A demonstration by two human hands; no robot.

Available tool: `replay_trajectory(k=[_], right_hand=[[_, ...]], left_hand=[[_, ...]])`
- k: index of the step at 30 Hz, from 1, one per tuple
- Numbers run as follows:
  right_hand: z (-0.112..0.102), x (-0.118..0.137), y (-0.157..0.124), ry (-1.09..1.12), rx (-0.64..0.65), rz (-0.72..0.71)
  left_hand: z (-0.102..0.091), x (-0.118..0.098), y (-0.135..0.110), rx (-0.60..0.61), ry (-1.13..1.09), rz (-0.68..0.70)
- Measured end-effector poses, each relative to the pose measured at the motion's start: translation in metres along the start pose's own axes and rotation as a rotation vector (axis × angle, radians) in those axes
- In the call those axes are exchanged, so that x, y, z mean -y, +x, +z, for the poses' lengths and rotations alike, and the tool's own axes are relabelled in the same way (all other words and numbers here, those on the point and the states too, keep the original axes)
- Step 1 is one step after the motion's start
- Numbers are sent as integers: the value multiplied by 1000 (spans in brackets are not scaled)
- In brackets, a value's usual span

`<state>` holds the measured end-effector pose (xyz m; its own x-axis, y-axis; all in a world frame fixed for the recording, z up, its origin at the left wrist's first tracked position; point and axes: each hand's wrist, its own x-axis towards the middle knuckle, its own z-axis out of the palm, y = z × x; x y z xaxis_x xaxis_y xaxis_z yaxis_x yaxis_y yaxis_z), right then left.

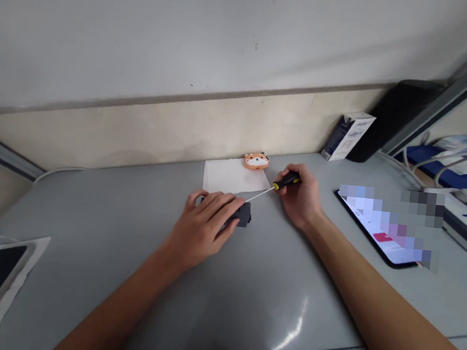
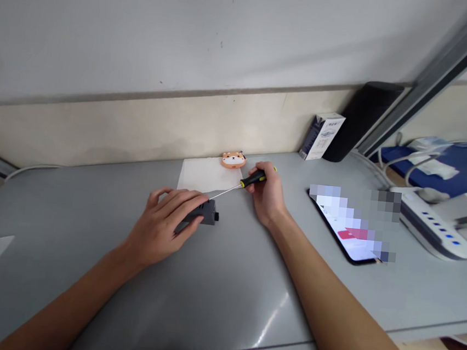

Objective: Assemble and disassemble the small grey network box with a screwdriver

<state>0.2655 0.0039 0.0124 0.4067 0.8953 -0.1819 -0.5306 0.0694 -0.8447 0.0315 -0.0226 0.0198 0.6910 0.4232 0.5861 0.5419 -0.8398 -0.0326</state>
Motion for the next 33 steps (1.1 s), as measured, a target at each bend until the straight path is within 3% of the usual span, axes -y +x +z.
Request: replay_trajectory(k=[33], right_hand=[[2, 2, -2, 96, -61, 30]], left_hand=[[-1, -3, 2, -8, -11, 2]])
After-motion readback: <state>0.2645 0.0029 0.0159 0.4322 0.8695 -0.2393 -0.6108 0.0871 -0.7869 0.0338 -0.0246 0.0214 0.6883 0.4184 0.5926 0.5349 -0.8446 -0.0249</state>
